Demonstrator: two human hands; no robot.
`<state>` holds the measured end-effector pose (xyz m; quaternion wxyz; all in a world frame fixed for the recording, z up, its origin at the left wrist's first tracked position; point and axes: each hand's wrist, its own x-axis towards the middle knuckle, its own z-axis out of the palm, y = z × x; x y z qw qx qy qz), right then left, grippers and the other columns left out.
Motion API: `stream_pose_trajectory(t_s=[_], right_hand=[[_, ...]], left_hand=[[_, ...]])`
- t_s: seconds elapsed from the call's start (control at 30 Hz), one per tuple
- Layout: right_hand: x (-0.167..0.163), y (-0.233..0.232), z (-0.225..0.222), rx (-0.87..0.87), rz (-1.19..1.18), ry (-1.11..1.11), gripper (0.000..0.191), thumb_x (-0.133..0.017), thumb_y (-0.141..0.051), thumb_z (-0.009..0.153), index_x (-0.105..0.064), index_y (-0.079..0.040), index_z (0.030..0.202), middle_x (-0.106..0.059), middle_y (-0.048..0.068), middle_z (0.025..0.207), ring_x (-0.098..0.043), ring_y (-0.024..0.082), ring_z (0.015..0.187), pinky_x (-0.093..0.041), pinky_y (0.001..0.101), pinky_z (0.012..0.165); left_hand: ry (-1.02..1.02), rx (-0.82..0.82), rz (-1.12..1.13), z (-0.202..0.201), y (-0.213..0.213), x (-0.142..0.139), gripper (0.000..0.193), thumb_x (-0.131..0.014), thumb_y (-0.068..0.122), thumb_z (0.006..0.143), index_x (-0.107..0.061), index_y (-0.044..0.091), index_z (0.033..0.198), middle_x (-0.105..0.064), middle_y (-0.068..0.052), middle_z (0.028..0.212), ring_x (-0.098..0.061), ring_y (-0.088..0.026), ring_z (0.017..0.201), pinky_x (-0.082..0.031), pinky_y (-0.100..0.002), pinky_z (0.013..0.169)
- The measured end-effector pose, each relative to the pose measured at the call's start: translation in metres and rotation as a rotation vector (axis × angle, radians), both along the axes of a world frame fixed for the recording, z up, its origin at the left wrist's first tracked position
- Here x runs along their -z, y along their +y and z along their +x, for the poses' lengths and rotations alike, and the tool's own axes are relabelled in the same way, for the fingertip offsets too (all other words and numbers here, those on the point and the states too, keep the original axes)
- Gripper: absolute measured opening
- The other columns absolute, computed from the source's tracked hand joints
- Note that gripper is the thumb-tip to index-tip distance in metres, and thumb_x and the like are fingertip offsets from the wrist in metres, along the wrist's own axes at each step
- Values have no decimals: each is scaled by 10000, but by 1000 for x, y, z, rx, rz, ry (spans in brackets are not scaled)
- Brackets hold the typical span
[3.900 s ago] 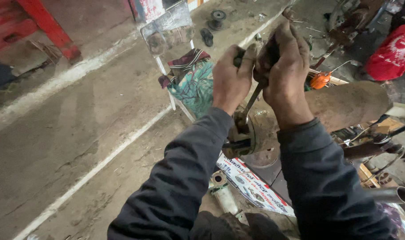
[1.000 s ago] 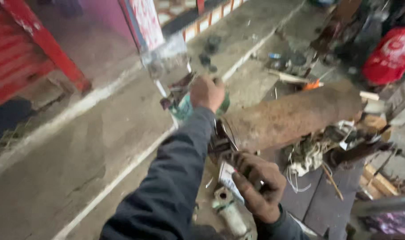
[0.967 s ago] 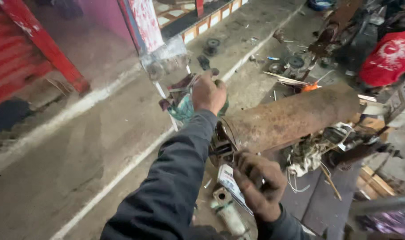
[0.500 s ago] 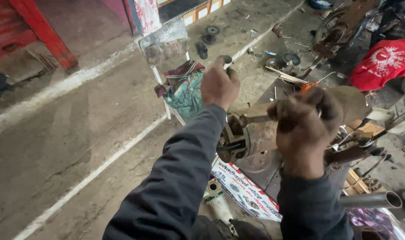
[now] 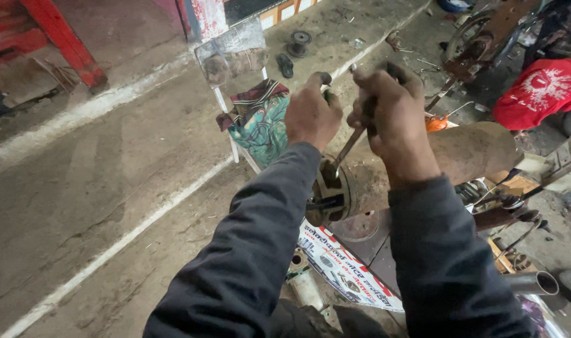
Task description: The person repeatedly strikes a cylindrical metal part with a hammer while holding it with a wrench. The part is rotated between strikes to work on different sides. The person continues this process throughout the clip.
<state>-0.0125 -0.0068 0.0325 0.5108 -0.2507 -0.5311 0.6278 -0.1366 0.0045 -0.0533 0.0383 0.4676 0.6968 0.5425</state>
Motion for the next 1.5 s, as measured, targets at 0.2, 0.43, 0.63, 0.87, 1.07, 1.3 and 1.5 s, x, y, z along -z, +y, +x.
stream_pose_trajectory(t_s=[0.2,0.43,0.63,0.87,1.07,1.3,1.5], right_hand=[[3,-18,-6,-19,57,-30,198,-675,-73,969,-537,-64,828,-504,28,649,-476,145,503,-416,325,493],[10,-51,9,34,28,43,160,-728,-6,914,-592,-89,902,-610,10,769,-577,124,597,-488,285,574],[28,-73,33,-41,205,87,375,-771,106,913,-478,-105,808,-518,-11,746,-541,108,662,-455,266,616],[49,-96,50,-89,210,193,429,-649,208,855,-375,-109,763,-412,-41,738,-406,65,698,-340,247,653],[66,-123,68,-50,196,140,434,-619,202,898,-341,-97,751,-381,-44,741,-368,63,699,-313,251,631],[86,-154,78,-10,392,206,433,-625,191,937,-335,-81,768,-412,-6,706,-422,101,677,-380,294,652],[133,-168,93,44,661,192,397,-610,206,902,-368,-63,740,-448,49,724,-442,180,694,-423,330,695]], left_hand=[[-31,-78,-71,-17,10,2,252,-662,267,838,-741,143,1043,-756,-169,999,-721,-382,969,-559,-488,826],[-103,-111,-182,-5,16,-1,249,-683,309,769,-783,177,955,-763,-135,1015,-720,-380,979,-564,-482,836],[20,-179,-221,11,4,-4,318,-717,382,755,-762,145,963,-754,-156,1007,-719,-387,967,-570,-487,839],[106,-206,-152,20,-8,-7,256,-655,339,836,-762,135,947,-764,-152,997,-727,-372,970,-566,-490,863],[81,-239,-226,21,-14,-14,300,-697,348,760,-755,121,947,-755,-169,997,-726,-375,950,-569,-493,836],[81,-270,-189,16,-13,-17,307,-692,353,801,-775,107,964,-754,-192,995,-716,-397,984,-558,-498,862],[166,-241,-113,8,-18,0,278,-726,317,710,-785,97,868,-769,-168,945,-747,-338,943,-576,-426,851]])
